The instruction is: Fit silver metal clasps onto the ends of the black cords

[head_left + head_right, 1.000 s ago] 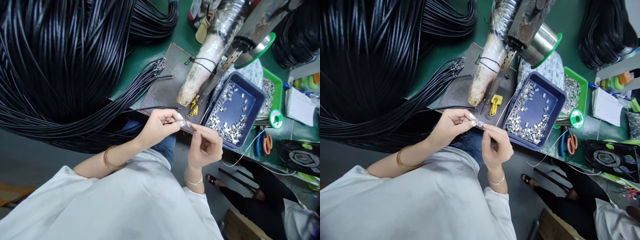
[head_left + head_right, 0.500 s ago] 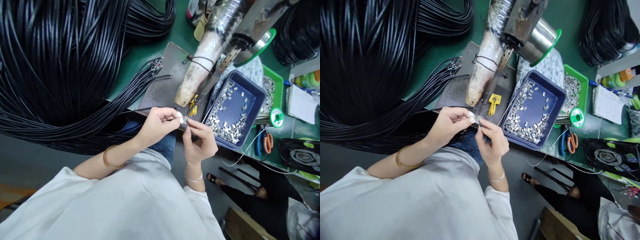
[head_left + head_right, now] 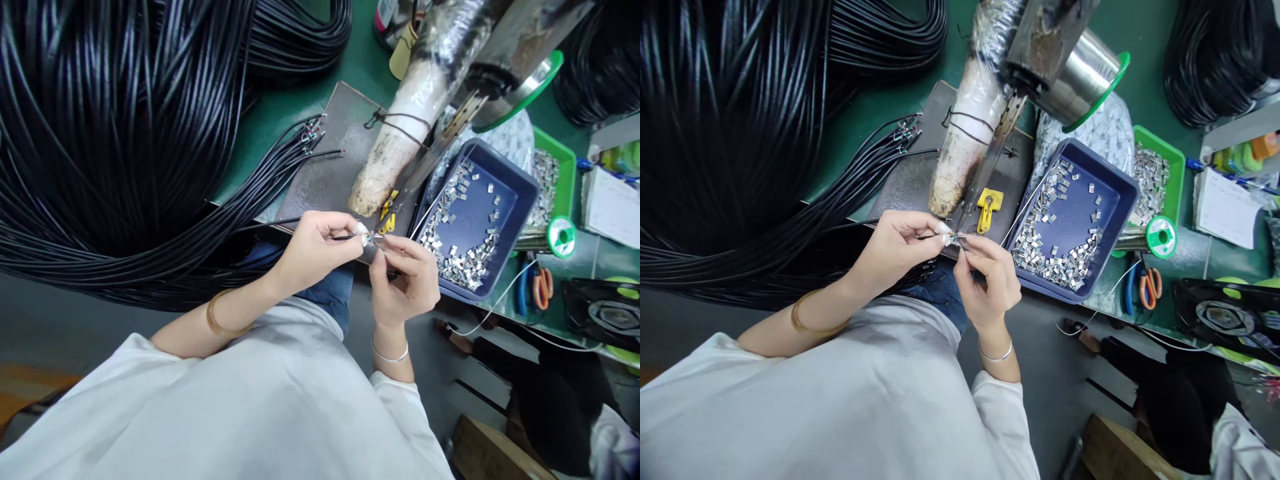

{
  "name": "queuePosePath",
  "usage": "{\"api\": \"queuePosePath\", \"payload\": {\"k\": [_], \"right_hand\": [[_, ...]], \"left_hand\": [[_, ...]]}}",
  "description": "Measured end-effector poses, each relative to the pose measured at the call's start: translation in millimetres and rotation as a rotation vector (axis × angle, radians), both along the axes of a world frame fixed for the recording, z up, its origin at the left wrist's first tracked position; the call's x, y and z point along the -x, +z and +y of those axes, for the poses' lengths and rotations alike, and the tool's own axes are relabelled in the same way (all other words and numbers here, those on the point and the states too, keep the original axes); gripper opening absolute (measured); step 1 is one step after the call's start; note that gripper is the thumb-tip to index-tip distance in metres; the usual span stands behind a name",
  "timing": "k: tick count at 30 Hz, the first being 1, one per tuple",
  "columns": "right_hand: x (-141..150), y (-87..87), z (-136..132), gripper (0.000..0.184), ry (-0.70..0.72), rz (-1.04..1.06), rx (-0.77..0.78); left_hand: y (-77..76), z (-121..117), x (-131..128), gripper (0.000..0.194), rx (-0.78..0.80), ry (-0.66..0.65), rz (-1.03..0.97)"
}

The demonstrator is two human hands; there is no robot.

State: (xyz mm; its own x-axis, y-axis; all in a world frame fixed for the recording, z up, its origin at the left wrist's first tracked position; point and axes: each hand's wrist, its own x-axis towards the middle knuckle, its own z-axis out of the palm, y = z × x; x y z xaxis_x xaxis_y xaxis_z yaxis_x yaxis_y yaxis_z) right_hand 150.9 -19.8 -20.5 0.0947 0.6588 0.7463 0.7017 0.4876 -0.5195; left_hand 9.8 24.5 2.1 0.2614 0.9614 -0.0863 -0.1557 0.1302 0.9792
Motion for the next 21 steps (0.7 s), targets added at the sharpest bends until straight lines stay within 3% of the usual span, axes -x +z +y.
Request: {"api": "queuePosePath", "payload": {"k": [4,12,21], "right_hand": [[1.7,5.4,2.4,0.018,-0.036,0.002,0.067],[5.4,10.5,3.8,0.019,-0.049,0.010,0.046],[6.4,8.9,4.1,0.017,-0.072,0.036,0.079]], "left_hand": [[-2.4,-2.2,-3.7,0.009,-0.035,0.047,0.032],[-0.4,-4.8,-3.0,0.012,-0.131,0.067,0.074],[-1.0,-4.6,-3.6,0.010,-0.119,0.048,0.072]]}}
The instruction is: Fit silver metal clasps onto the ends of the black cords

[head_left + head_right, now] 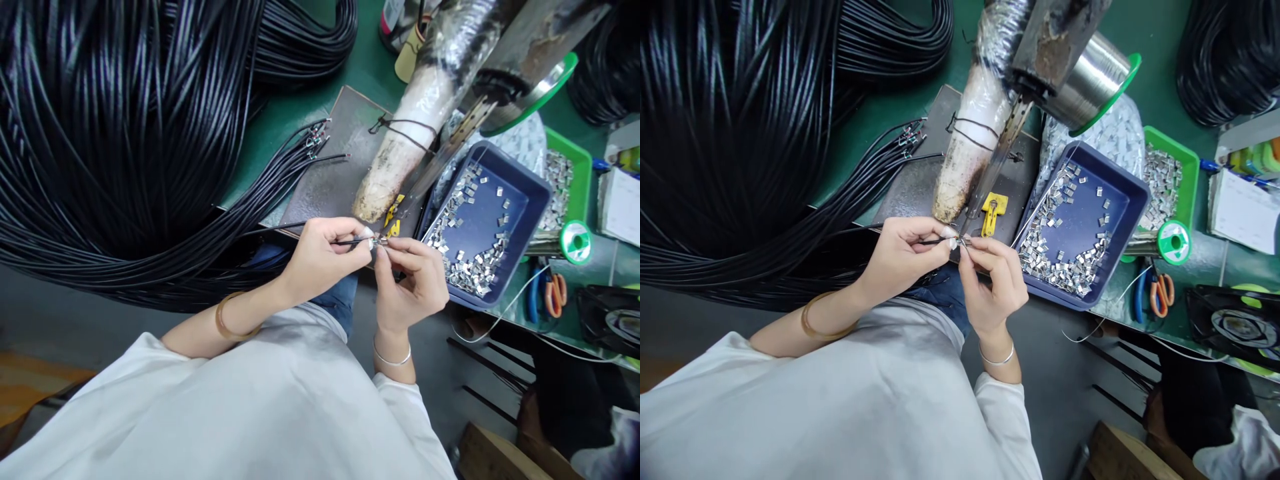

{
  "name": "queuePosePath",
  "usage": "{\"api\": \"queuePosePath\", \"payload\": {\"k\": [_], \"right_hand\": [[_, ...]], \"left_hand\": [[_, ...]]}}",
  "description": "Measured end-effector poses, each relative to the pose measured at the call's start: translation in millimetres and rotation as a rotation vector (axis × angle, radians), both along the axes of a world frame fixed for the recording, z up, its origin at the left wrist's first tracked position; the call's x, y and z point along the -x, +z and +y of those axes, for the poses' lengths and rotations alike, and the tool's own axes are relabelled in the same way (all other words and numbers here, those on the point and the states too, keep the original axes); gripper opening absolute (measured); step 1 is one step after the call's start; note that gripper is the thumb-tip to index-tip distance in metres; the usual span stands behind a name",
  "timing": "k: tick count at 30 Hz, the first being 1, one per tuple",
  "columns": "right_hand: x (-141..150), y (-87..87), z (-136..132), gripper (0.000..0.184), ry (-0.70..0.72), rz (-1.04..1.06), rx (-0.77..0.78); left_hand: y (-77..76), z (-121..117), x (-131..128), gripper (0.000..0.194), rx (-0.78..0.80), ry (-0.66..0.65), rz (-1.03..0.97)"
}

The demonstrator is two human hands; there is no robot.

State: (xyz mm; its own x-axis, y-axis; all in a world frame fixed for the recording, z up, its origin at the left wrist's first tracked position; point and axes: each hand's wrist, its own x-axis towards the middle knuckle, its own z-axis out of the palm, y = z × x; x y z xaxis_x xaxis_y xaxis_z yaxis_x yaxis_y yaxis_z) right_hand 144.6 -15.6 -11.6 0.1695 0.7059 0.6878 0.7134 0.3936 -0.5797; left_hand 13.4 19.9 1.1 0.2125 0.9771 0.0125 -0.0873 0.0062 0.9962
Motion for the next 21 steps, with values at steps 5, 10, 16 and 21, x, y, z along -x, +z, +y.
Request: {"api": "queuePosePath", "payload": {"k": [5,10,16,21], "right_hand": [[1.5,3.1,0.9,0.018,-0.008,-0.017,-0.027],[0.1,-2.7,-3.8,0.016,0.015,-0.027,-0.054],[-3.5,-2.8,-9.5,0.022,0.034,-0.159,-0.078],[-10.5,8.8,-12.1,0.018,0.064,-0.058,0.113]], "left_hand": [[2.1,-0.3,2.2,0.008,-0.077,-0.009,0.023],[0.5,1.3,5.7,0.009,0.038,-0.085,0.003],[2.1,-1.3,6.0,0.010,0.116,-0.141,-0.058],[1.7,-5.8,8.0,0.009,0.121,-0.179,-0.040]]}}
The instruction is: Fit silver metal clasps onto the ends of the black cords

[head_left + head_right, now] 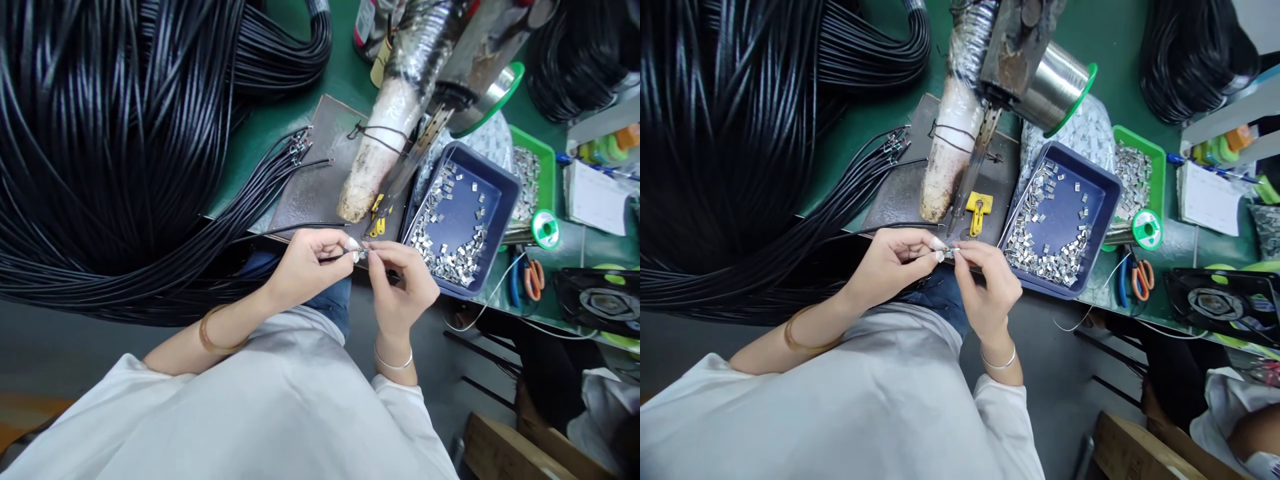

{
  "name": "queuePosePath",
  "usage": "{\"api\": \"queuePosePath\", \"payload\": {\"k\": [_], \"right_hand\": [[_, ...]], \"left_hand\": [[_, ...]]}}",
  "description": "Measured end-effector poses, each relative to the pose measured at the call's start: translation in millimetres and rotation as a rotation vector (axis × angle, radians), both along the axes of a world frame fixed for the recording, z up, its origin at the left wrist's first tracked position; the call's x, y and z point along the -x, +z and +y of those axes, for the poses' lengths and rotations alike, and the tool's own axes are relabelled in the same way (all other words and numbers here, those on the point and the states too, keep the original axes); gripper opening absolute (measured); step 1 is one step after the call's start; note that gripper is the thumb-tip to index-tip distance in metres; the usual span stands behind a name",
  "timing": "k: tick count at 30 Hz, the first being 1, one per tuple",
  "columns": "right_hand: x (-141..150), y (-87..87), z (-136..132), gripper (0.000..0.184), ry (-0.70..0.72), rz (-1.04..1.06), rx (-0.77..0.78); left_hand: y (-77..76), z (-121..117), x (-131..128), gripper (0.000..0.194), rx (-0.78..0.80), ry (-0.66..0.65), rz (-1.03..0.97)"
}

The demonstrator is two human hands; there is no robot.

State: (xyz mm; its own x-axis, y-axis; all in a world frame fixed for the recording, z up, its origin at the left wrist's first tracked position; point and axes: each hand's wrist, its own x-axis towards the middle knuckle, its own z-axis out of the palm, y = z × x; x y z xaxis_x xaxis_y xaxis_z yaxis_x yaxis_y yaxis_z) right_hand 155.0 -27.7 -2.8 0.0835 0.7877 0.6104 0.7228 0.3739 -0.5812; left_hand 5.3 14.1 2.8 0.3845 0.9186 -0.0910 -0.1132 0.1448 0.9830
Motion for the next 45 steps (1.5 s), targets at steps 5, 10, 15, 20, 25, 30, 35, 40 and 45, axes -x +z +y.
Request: {"api": "queuePosePath", "payload": {"k": [5,10,15,20,25,30,35,40,45], "right_hand": [[-0.1,9.1,-7.1,0.019,-0.033,-0.112,0.012],[3.0,4.1,-8.7,0.012,0.030,-0.100,0.075],[-3.1,-8.7,-11.1,0.010,-0.041,0.120,0.032],[-7.4,-8.0,-9.0,0.029,-0.080,0.279,-0.356],[-2.6,-7.3,-5.4,0.021,-0.042,0.056,-0.134],[3.0,-14.4,0.8,0.019,-0.011,-0.100,-0.165],[4.8,-16.0,7.6,0.020,-0.023,-0.094,-0.162],[6.5,-10.3,10.9,0.020,-0.040,-0.069,-0.164],[7.5,-5.8,10.7,0.019,-0.055,-0.083,-0.163]], "left_hand": [[-5.5,-7.4,1.0,0.010,-0.093,-0.028,0.047],[-3.7,-10.2,1.7,0.012,-0.111,0.006,0.031],[-3.5,-9.4,2.6,0.011,-0.040,0.019,-0.081],[-8.7,-6.7,4.2,0.012,-0.037,0.067,-0.039],[-5.5,-2.9,2.4,0.011,-0.021,0.061,-0.058],[-7.7,-1.9,-1.3,0.010,-0.097,0.164,0.013],[-13.6,-1.2,-3.5,0.011,-0.211,0.230,0.142],[-8.7,0.4,-4.5,0.012,-0.236,0.246,0.172],[-4.1,0.5,-3.3,0.012,-0.288,0.271,0.190]]}}
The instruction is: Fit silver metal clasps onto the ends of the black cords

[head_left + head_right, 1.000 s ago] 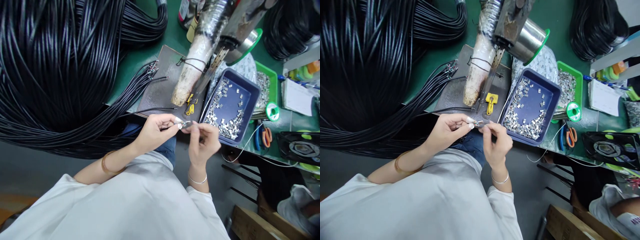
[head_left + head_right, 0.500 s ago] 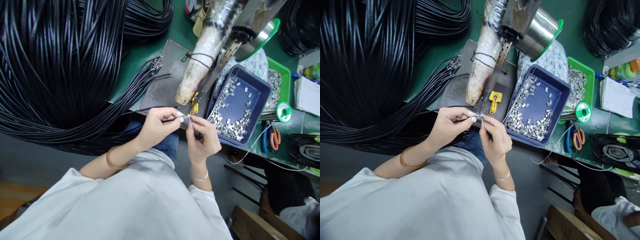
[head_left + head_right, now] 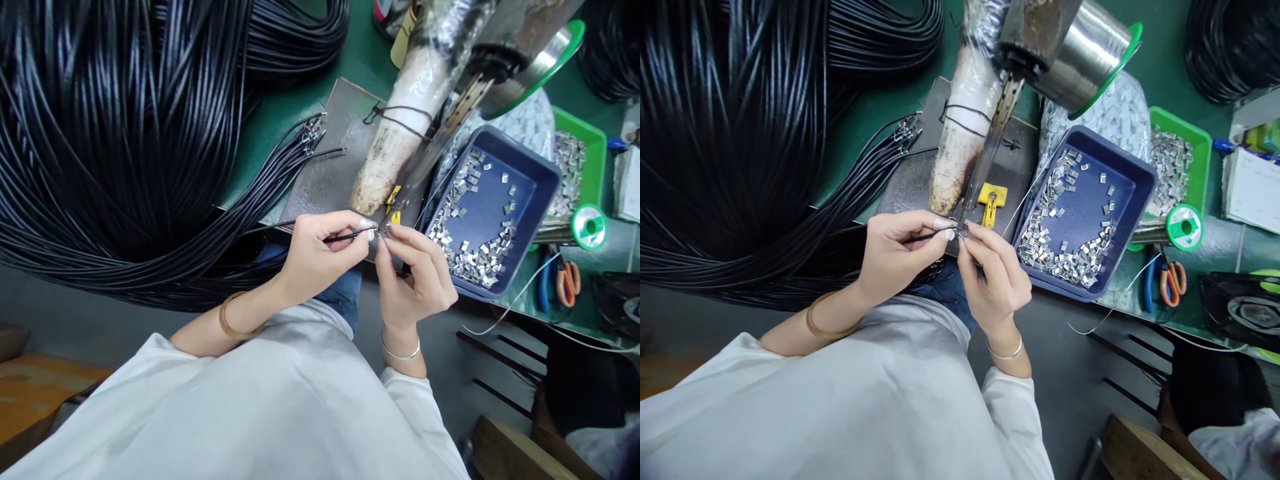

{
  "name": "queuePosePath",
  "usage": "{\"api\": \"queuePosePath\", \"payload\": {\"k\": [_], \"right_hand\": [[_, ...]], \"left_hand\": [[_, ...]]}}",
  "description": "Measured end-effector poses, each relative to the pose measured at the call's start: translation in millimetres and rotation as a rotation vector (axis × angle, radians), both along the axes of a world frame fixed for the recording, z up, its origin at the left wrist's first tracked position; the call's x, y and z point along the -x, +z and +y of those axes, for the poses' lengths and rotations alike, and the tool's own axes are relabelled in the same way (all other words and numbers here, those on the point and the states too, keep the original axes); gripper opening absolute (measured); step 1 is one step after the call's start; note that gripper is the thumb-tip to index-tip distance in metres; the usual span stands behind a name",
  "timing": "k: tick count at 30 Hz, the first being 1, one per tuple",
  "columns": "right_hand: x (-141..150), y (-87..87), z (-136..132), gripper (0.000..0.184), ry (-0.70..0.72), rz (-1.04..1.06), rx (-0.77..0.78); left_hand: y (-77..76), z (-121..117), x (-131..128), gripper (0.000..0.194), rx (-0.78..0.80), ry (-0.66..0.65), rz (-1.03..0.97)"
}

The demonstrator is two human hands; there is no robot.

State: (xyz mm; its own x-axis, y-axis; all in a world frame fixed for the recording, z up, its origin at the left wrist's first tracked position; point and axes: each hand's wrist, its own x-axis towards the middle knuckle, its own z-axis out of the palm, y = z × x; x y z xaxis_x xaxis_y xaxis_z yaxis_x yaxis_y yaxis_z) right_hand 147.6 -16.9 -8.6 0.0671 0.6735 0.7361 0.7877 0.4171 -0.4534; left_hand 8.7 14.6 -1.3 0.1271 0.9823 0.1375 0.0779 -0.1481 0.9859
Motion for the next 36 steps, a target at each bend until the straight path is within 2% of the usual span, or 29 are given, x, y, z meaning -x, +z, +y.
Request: {"api": "queuePosePath", "payload": {"k": [7,12,15,18,20,24,27,30,32,34,36], "right_hand": [[-2.7,-4.8,-5.1,0.016,0.046,0.011,0.039],[-6.5,-0.6,-4.8,0.016,0.068,0.023,0.115],[-7.7,2.8,-3.4,0.015,0.107,0.099,0.179],[-7.3,3.9,-2.1,0.011,0.135,0.253,0.218],[-7.0,2.4,-1.8,0.009,0.161,0.333,0.248],[-10.6,-4.7,-5.9,0.008,0.165,0.378,0.244],[-15.4,-5.3,-13.4,0.011,0.049,0.264,0.161],[-14.9,1.5,-19.3,0.015,0.021,-0.017,0.201],[-10.6,6.1,-20.5,0.012,0.048,-0.117,0.270],[-5.9,8.0,-20.0,0.004,0.071,-0.064,0.349],[-3.2,7.5,-18.5,0.005,0.097,0.065,0.432]], "left_hand": [[-5.5,-2.4,3.0,0.013,0.012,-0.039,0.031],[-6.3,-5.2,3.0,0.014,-0.041,-0.072,0.047],[-6.7,-7.4,4.4,0.012,-0.121,-0.105,0.067],[-6.5,-8.3,7.5,0.008,-0.180,-0.076,0.087],[-5.2,-7.5,10.3,0.007,-0.099,-0.147,0.029],[-1.4,-3.9,14.8,0.019,0.232,-0.413,-0.217],[-0.6,-3.6,14.5,0.016,0.280,-0.389,-0.270],[-3.5,-7.0,12.0,0.018,0.218,-0.319,-0.234],[-7.3,-10.0,10.6,0.019,0.113,-0.281,-0.162],[-11.5,-12.4,9.6,0.019,-0.088,-0.218,-0.052],[-15.2,-14.0,8.7,0.021,-0.321,-0.156,0.060]]}}
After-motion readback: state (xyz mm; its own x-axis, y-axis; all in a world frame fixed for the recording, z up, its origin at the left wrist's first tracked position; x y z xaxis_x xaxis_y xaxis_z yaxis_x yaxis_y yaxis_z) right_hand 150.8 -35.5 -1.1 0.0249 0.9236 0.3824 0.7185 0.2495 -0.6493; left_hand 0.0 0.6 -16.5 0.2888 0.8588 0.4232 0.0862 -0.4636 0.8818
